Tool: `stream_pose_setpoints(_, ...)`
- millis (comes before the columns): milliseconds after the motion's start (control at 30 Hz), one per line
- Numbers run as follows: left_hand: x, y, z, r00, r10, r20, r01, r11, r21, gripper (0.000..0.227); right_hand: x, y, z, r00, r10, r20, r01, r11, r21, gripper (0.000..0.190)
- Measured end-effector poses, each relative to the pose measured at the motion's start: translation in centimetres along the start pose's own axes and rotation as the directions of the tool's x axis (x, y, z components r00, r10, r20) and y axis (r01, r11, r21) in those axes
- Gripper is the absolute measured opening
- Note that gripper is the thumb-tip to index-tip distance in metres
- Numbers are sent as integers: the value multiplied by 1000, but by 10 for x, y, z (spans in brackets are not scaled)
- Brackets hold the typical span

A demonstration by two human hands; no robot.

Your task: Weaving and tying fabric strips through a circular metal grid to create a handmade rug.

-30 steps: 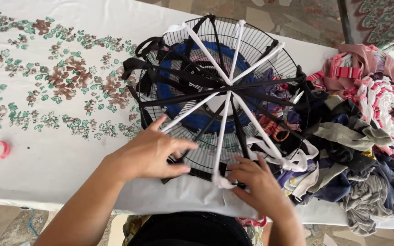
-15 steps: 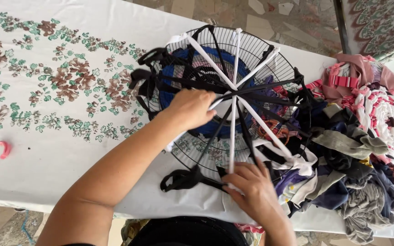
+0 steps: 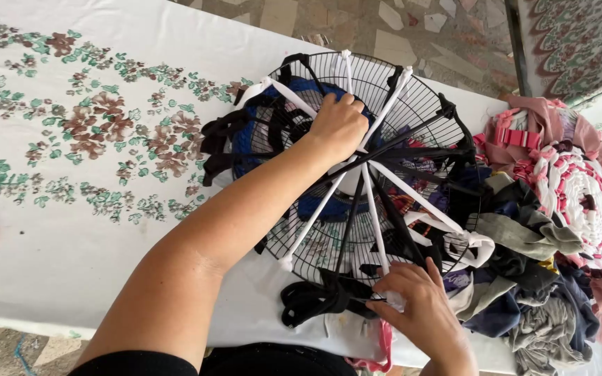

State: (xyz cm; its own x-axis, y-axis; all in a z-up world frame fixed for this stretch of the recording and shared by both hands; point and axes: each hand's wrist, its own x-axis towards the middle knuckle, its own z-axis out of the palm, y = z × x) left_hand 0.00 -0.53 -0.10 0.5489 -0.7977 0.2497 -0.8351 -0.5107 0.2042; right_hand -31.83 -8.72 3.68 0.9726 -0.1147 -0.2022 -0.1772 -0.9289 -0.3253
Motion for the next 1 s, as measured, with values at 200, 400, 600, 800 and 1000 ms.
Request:
stream_pose_setpoints(200, 16, 7, 0, 981, -41, 189, 95, 954, -285, 14, 2, -6, -7, 999, -38, -17, 38, 999, 36, 42)
stream_pose_setpoints(400, 82, -8, 100, 888, -241, 393, 442, 686, -578, 11, 3, -16, -5, 963, -59, -263, 68, 997, 26, 40)
stream_pose_setpoints(600, 88, 12, 58, 808, -311, 500, 571, 623, -535, 23, 6, -36, 11, 901, -251, -355, 281, 959, 33, 55)
stream_pose_setpoints(800, 85, -28, 64, 872, -221, 437, 476, 175, -862, 21, 7, -9, 24, 887, -368, -280, 370, 928, -45, 24)
stream_pose_setpoints(1000, 57, -54, 8, 864, -259, 432, 479, 154, -864, 12, 14, 1, 4, 863, -322, -390, 316, 945, -82, 18)
